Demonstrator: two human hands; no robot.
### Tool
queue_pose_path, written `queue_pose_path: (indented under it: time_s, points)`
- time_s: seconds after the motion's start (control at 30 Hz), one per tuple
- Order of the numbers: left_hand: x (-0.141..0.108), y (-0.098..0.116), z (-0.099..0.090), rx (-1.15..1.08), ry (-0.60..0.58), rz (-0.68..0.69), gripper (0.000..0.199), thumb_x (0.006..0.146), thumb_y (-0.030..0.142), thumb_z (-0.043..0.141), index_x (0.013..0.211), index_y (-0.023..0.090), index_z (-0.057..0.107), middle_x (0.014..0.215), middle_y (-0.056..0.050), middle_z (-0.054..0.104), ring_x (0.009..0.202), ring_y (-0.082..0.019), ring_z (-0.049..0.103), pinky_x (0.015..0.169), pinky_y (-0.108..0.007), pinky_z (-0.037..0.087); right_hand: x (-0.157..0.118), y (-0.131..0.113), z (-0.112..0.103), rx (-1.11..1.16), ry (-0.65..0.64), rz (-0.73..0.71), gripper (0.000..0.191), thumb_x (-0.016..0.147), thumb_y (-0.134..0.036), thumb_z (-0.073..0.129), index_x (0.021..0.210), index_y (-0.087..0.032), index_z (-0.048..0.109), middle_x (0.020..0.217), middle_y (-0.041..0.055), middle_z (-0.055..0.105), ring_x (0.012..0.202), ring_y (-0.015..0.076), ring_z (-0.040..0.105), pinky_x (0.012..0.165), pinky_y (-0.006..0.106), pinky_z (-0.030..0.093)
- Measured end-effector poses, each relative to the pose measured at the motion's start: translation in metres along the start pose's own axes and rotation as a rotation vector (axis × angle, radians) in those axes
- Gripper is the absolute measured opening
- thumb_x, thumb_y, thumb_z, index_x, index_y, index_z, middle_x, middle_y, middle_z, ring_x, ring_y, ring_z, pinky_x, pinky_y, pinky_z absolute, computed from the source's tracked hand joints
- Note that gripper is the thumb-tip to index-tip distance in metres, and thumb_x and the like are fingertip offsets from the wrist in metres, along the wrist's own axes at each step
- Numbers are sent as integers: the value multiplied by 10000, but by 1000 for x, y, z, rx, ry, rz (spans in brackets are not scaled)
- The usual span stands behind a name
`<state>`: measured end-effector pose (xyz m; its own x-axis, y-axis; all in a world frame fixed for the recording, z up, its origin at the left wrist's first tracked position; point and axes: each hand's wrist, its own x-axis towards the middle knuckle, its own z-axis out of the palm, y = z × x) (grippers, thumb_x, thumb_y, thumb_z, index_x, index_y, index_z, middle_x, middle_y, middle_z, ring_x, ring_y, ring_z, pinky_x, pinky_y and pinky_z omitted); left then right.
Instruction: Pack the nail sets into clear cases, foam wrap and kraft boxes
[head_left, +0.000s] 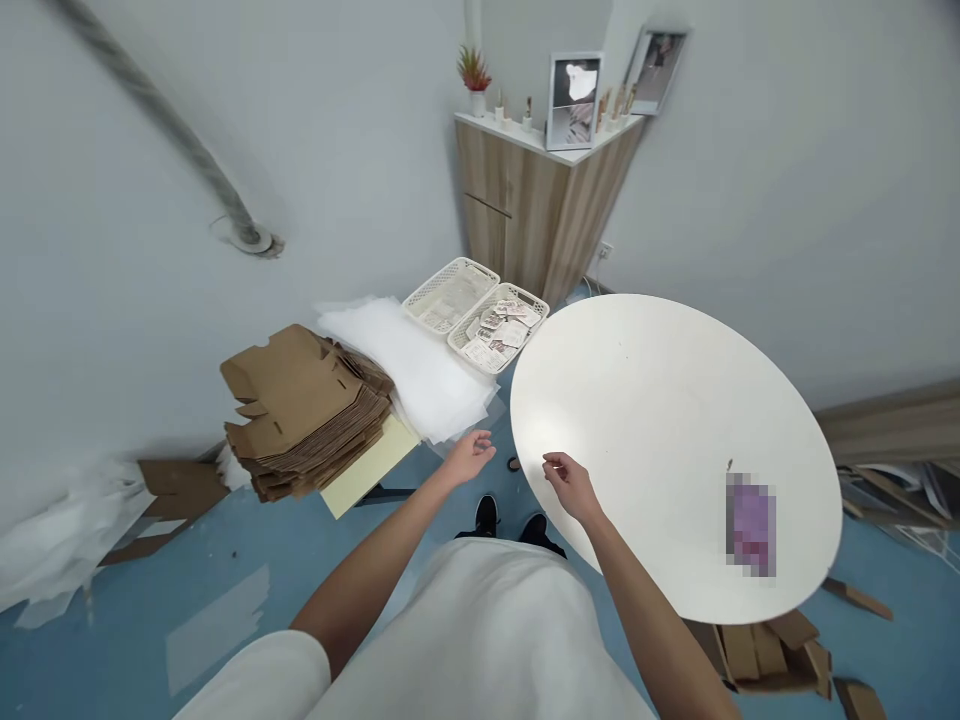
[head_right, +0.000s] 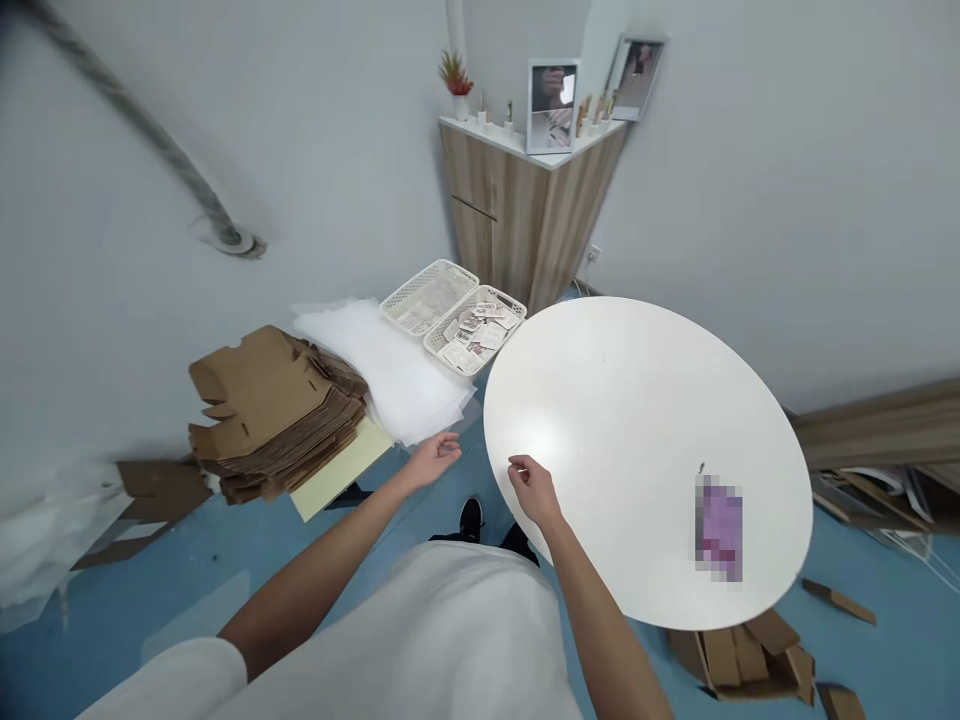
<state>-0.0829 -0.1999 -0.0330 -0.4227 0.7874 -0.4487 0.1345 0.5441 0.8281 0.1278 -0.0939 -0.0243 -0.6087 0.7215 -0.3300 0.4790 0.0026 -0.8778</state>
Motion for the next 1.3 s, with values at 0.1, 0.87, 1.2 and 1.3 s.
queue_pose_path:
  time_s: [0.1, 0.87, 1.2, 1.3]
  points:
    - [5, 1, -15, 1, 72, 6, 456, 721, 385, 567, 1115, 165, 507, 1065, -104, 577, 887, -189, 580, 719, -289, 473, 16, -12, 2, -28, -45, -38, 317, 753, -427, 466, 976, -230, 577, 889, 38, 627, 717, 151, 579, 676, 309, 461]
    - [117, 35, -95, 73, 110, 91, 432, 683, 371, 604, 1079, 203, 559, 1111, -85, 580, 912, -202, 584, 749, -293, 468, 188, -78, 35, 34, -81, 11, 307, 694, -402, 524, 921, -213, 606, 878, 39, 637, 747, 169, 586, 698, 320, 454]
    - [269, 45, -101, -117, -76, 41, 627, 594, 203, 624, 1200, 172, 466, 1289, -98, 445, 1186, -253, 401, 947, -334, 343, 309, -93, 70, 262, 109, 199, 428, 649, -416, 596, 1015, -196, 563, 886, 47, 629, 784, 163, 578, 725, 312, 448]
    - [293, 37, -95, -199, -99, -24, 704, 582, 218, 635, 1247, 193, 405, 1310, -103, 418, 1185, -257, 403, 920, -325, 358, 331, -91, 75, 340, 116, 278, 482, 663, -447, 580, 1078, -209, 522, 881, 39, 607, 713, 142, 565, 631, 282, 460]
